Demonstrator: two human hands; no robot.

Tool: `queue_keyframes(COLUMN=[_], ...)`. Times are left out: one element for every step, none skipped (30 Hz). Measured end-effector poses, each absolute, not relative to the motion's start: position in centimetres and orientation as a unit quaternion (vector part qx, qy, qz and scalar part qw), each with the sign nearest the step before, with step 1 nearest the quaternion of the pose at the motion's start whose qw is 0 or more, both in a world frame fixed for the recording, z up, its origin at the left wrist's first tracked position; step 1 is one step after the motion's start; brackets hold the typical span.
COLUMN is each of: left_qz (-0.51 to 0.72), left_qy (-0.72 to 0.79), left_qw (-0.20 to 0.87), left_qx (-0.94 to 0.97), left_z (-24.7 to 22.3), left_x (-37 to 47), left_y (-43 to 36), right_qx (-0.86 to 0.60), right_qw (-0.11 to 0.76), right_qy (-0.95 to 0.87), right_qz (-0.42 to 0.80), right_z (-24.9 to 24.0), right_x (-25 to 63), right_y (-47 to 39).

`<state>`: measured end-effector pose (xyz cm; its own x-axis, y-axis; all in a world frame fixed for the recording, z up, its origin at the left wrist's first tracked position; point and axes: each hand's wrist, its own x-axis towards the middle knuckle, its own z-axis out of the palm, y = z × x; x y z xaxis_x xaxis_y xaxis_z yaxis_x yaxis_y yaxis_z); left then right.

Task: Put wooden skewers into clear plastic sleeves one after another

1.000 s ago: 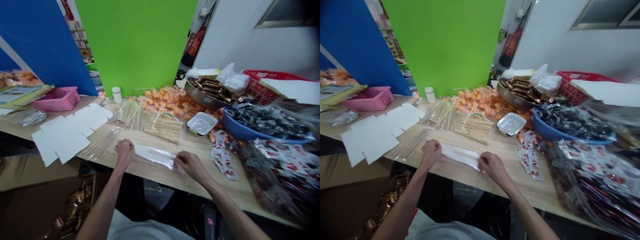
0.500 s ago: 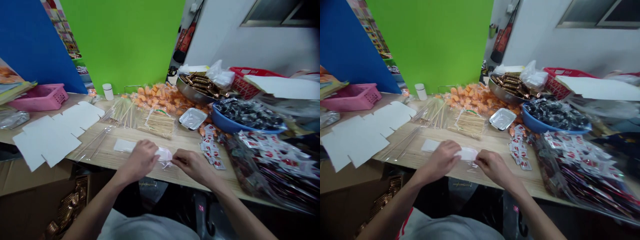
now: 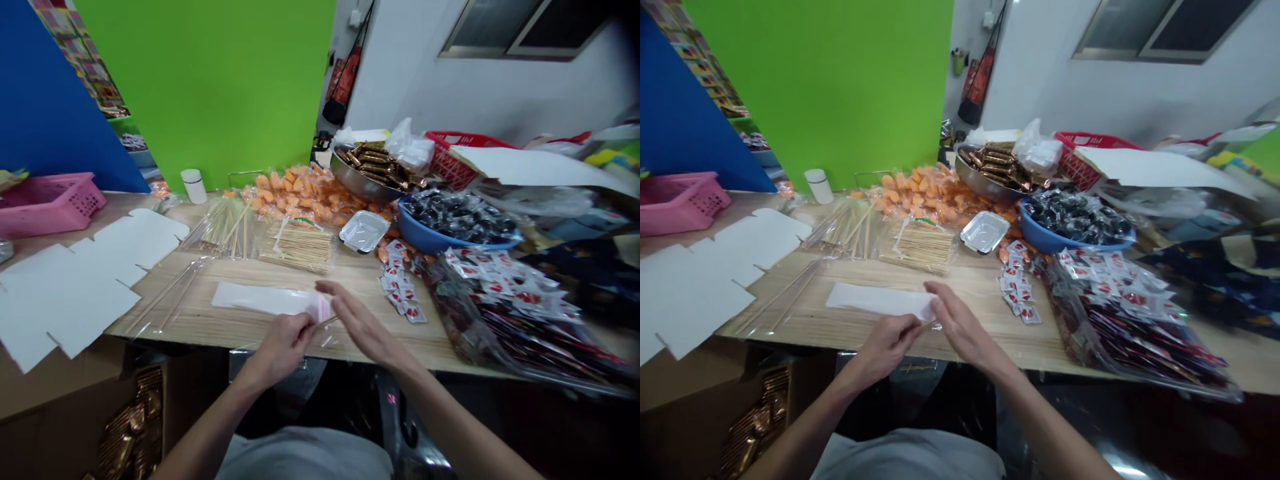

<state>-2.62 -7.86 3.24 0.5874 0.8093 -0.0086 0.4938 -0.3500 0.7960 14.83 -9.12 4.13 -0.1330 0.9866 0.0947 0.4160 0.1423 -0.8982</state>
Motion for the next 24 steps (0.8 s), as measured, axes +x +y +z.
queue_keyframes(left_qz=[0.214,0.228,0.239,0.245,0.25,0.254,0.259,0.265,0.271,0.275,0.277,0.279,0.281,0.282,0.284,0.285,0.288,0.291,0.292,0.292,0.29,0.288,0.285,0.283], left_qy=[0.4,0.393,0.392,0.397,0.407,0.419,0.429,0.436,0.439,0.441,0.441,0.438,0.433,0.424,0.411,0.393,0.374,0.356,0.343,0.336,0.336,0.341,0.347,0.353], left_qw=[0.412,0.424,0.433,0.437,0.438,0.438,0.44,0.444,0.448,0.452,0.46,0.474,0.495,0.525,0.562,0.599,0.632,0.656,0.672,0.68,0.682,0.682,0.681,0.68], left_qx=[0.79,0.783,0.776,0.769,0.762,0.754,0.745,0.737,0.73,0.725,0.719,0.711,0.699,0.681,0.66,0.636,0.615,0.598,0.588,0.583,0.581,0.58,0.578,0.577], left_z=[3.2,3.2,3.2,3.3,3.3,3.4,3.4,3.5,3.5,3.4,3.4,3.3,3.2,3.2,3.1,3.1,3.2,3.2,3.3,3.3,3.3,3.2,3.2,3.1], left_x=[-2.4,-2.3,-2.3,-2.4,-2.5,-2.7,-2.9,-3.0,-3.1,-3.1,-3.1,-3.0,-2.9,-2.9,-2.8,-2.8,-2.8,-2.8,-2.9,-2.9,-2.9,-3.0,-3.0,-3.0], left_y=[-8.0,-8.1,-8.2,-8.3,-8.3,-8.4,-8.4,-8.4,-8.5,-8.5,-8.6,-8.6,-8.7,-8.8,-8.8,-8.9,-8.9,-8.9,-8.9,-8.9,-8.9,-8.9,-8.9,-9.0], right_qx=[-0.516,-0.501,-0.496,-0.502,-0.515,-0.526,-0.533,-0.533,-0.527,-0.52,-0.516,-0.516,-0.519,-0.523,-0.526,-0.525,-0.523,-0.521,-0.52,-0.52,-0.521,-0.522,-0.523,-0.522], right_qw=[0.37,0.366,0.37,0.383,0.402,0.42,0.431,0.435,0.438,0.443,0.451,0.462,0.471,0.474,0.468,0.457,0.445,0.434,0.423,0.413,0.402,0.392,0.381,0.372], right_qy=[-0.669,-0.678,-0.677,-0.665,-0.643,-0.616,-0.59,-0.568,-0.552,-0.543,-0.539,-0.54,-0.546,-0.555,-0.567,-0.58,-0.592,-0.604,-0.617,-0.632,-0.648,-0.664,-0.679,-0.691], right_qz=[0.387,0.394,0.397,0.397,0.399,0.408,0.427,0.452,0.475,0.489,0.49,0.478,0.458,0.44,0.428,0.423,0.422,0.419,0.412,0.4,0.383,0.364,0.348,0.335], right_z=[4.2,4.2,4.1,4.0,3.9,3.7,3.5,3.3,3.2,3.1,3.1,3.2,3.4,3.7,4.0,4.4,4.8,5.1,5.4,5.6,5.7,5.8,5.7,5.7], right_x=[14.1,13.6,13.4,13.5,13.8,14.3,14.8,15.2,15.6,15.7,15.8,15.7,15.5,15.2,14.9,14.6,14.4,14.1,13.9,13.8,13.7,13.6,13.6,13.6], right_y=[-9.4,-9.5,-9.5,-9.5,-9.4,-9.3,-9.2,-9.2,-9.2,-9.3,-9.5,-9.7,-9.9,-10.1,-10.3,-10.5,-10.7,-10.9,-11.0,-11.1,-11.2,-11.3,-11.3,-11.4])
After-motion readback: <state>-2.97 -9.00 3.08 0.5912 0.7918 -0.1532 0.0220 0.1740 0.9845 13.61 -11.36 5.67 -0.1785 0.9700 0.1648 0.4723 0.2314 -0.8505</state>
